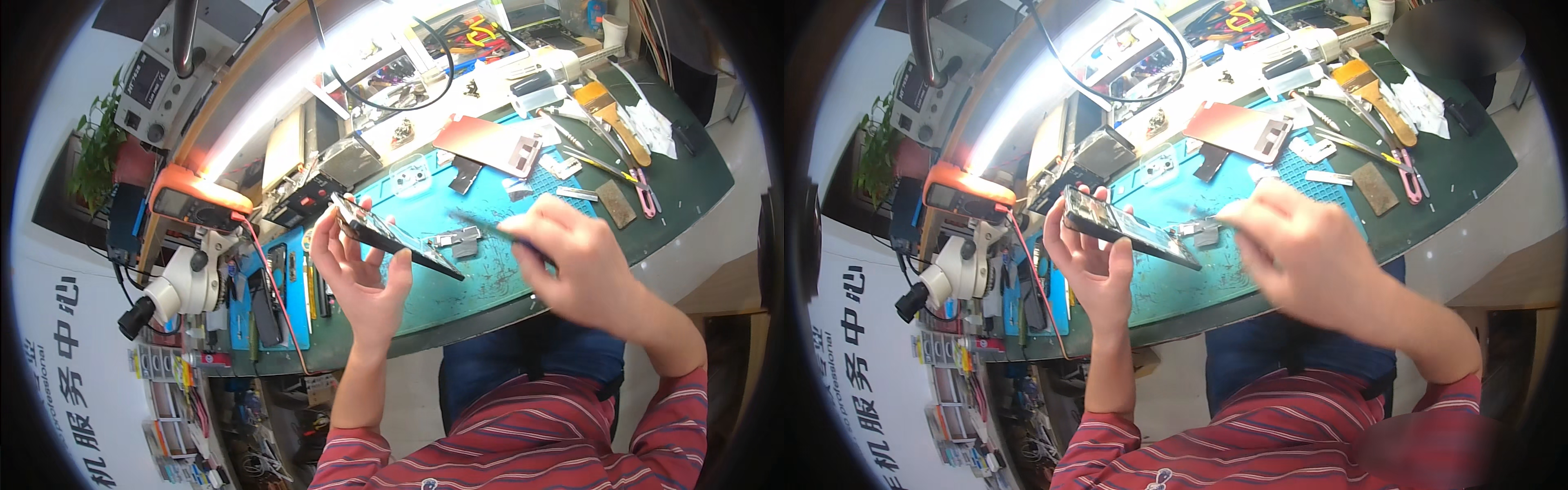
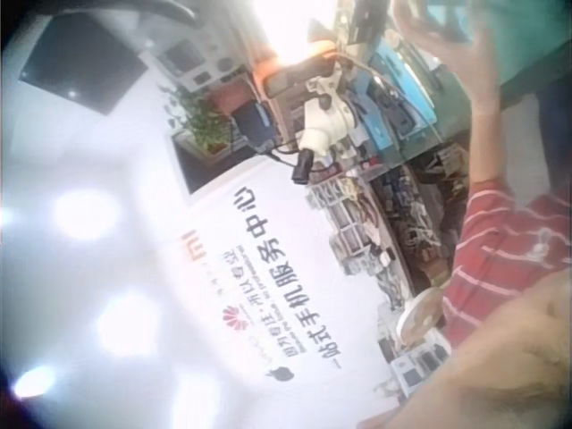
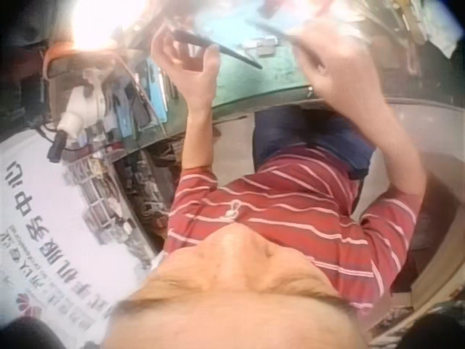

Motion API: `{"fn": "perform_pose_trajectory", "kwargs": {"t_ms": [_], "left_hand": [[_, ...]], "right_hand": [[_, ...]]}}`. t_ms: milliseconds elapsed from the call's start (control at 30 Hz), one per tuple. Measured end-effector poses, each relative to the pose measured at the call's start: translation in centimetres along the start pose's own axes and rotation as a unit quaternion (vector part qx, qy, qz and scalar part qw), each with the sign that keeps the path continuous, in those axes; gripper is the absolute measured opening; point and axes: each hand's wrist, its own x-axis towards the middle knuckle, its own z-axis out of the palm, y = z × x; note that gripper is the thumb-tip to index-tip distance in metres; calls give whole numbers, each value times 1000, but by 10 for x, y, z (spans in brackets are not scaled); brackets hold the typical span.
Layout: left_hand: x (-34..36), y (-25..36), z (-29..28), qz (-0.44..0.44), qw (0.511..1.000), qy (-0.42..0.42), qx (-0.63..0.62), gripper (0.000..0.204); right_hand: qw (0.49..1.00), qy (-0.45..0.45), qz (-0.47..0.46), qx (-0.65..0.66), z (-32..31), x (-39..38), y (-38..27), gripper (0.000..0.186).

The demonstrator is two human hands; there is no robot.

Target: The person disassembles a smartphone by prying open the back cover, detaching internal components, and separating the display assembly from the chassis. They use a plastic pry tool and a metal spudger to carefully lift and disconnect parts, then place the separated pieces on the workbench.

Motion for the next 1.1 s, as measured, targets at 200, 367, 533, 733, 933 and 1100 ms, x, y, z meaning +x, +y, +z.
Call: {"fn": "perform_pose_trajectory", "kwargs": {"t_ms": [200,367,533,733,933,1100], "left_hand": [[-5,-7,1,30,999,21,15,93],[-11,-13,-4,47,998,37,23,96],[-12,-12,-3,58,997,35,26,94],[-16,-7,4,66,996,29,52,97],[-18,-11,5,56,998,35,11,99],[-22,-14,2,61,997,24,30,97]], "right_hand": [[988,90,-128,-5,23,-8,-40,30],[988,81,-131,-15,35,-1,-50,26],[989,71,-120,-51,39,4,-56,25],[987,52,-130,-84,37,12,-61,29],[988,45,-125,-83,39,16,-64,31],[987,57,-136,-68,39,21,-64,32]]}}
